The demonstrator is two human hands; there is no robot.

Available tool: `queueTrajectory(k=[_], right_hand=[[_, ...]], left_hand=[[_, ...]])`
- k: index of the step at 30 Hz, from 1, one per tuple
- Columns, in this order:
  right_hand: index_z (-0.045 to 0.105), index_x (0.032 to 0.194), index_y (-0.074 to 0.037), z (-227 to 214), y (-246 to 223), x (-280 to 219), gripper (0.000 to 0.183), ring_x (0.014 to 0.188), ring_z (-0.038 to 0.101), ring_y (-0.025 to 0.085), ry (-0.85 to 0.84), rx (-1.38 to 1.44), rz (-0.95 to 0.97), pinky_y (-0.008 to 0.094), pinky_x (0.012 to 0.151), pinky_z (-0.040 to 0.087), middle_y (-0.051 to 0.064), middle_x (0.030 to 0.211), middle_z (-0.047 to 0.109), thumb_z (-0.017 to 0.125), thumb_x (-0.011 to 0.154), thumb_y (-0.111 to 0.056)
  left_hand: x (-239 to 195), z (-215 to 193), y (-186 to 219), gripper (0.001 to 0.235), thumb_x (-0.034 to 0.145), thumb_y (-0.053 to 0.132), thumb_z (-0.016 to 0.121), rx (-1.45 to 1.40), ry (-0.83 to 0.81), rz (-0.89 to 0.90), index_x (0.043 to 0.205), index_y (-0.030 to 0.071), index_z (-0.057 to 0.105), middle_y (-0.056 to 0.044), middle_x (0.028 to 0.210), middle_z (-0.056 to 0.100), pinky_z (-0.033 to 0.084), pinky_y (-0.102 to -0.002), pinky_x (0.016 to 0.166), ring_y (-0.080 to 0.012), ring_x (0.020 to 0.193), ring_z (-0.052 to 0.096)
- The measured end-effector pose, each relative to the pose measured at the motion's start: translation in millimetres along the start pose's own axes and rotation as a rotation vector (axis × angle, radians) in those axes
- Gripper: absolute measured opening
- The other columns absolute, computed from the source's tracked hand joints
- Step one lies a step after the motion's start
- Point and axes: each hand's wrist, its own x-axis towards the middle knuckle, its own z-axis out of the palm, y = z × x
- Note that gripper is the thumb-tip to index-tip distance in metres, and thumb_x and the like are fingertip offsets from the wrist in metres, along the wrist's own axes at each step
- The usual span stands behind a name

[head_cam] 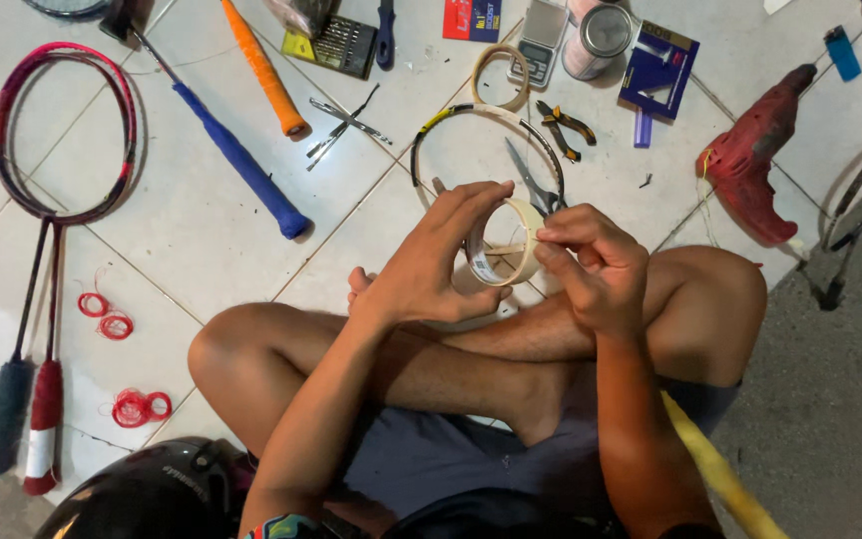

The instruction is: The person sits on the floor and repairs a badminton racket frame by applying white tape to the throat area. They use scissors to cut the tape and a screwdriver to press the tape firmly into place. The person handles the racket frame and tools while surrounded by other racket parts and repair supplies.

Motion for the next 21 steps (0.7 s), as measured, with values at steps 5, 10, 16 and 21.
queueTrajectory(k=[5,10,16,21], right_hand=[[0.073,0.099,0.004,1.5,3.2,0.2,0.006,0.078,0.058,0.016,-0.008,-0.039,0.046,0.030,0.069,0.049,0.016,0.095,0.068,0.075,0.100,-0.001],[0.066,0.098,-0.002,0.7,-0.2,-0.6,0.015,0.100,0.059,0.016,-0.029,-0.113,0.094,0.029,0.085,0.050,0.013,0.115,0.062,0.067,0.108,-0.014],[0.061,0.098,0.001,0.5,-0.1,3.3,0.023,0.104,0.059,0.024,-0.040,-0.142,0.091,0.035,0.090,0.046,0.017,0.113,0.059,0.060,0.111,-0.018],[0.059,0.098,-0.003,1.2,-3.2,4.3,0.020,0.097,0.060,0.025,0.012,-0.246,0.043,0.035,0.086,0.049,0.012,0.113,0.058,0.059,0.112,-0.018]], left_hand=[[1.7,-0.5,-2.1,0.096,0.071,0.033,0.087,0.026,-0.024,-0.005,0.155,0.005,0.052,-0.020,0.143,0.062,0.054,-0.054,0.105,-0.0426,0.125,0.065],[2.5,-1.6,2.4,0.103,0.074,0.039,0.088,0.090,-0.109,-0.037,0.160,0.002,0.044,-0.027,0.139,0.062,0.055,-0.062,0.100,-0.0474,0.116,0.065],[2.9,3.1,10.9,0.107,0.074,0.022,0.095,-0.114,-0.123,-0.061,0.163,0.009,0.037,-0.020,0.144,0.062,0.058,-0.053,0.090,-0.0350,0.090,0.072],[1.5,10.2,1.9,0.103,0.079,0.046,0.091,-0.017,-0.176,-0.117,0.164,0.019,0.039,-0.010,0.130,0.058,0.055,-0.052,0.089,-0.0328,0.096,0.066]])
